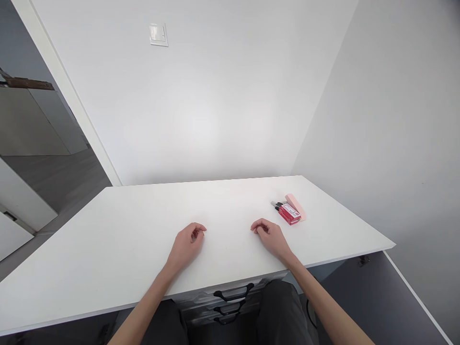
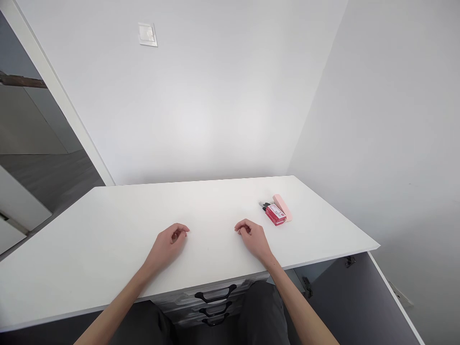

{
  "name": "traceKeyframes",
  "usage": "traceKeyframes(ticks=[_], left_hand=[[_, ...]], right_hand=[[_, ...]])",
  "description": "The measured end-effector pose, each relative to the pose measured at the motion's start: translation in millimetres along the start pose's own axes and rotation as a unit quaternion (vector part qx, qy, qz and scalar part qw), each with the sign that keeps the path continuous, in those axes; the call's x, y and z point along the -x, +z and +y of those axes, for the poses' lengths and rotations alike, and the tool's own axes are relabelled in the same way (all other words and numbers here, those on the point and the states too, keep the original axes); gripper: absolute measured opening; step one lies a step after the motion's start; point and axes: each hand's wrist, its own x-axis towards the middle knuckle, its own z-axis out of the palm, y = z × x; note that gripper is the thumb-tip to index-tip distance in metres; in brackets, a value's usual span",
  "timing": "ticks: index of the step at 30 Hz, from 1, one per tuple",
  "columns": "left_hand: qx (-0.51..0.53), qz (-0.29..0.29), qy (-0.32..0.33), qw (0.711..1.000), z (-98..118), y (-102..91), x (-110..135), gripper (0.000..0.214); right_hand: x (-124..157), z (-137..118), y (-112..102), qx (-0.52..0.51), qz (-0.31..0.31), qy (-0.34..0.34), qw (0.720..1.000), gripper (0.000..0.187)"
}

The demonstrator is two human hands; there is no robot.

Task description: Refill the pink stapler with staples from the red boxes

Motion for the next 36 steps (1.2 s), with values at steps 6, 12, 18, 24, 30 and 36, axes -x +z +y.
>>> traceKeyframes(ticks=[6, 12, 18, 24, 30, 36], left_hand=[[-0.004, 0.000, 0.001, 1.000, -2.0, 0.2, -1.0, 0.024], [-0.001, 0.000, 0.010, 1.000, -3.8, 0.2, -1.3, 0.026], [0.002, 0.007, 0.021, 1.000, -2.3, -0.8, 1.6, 0.026], [0.007, 0.011, 0.026, 1.000, -2.3, -1.6, 4.6, 0.026], [0.011, 0.009, 0.026, 1.000, -4.8, -1.0, 4.2, 0.025], [0.010, 0.002, 0.022, 1.000, -5.3, -0.8, 3.5, 0.024]], right_hand=[[-0.4, 0.3, 0.3, 0.003, 0.000, -0.002, 1.000, 0.025], [0.2, 0.0, -0.1, 0.008, 0.002, -0.007, 1.000, 0.025], [0.3, -0.2, 1.6, 0.024, -0.002, -0.021, 0.999, 0.026], [1.3, -3.2, -14.5, 0.070, 0.011, -0.068, 0.995, 0.023], [-9.0, 1.5, -83.0, 0.159, 0.226, -0.177, 0.945, 0.036], [-29.3, 44.2, -141.7, 0.029, 0.256, 0.065, 0.964, 0.051]])
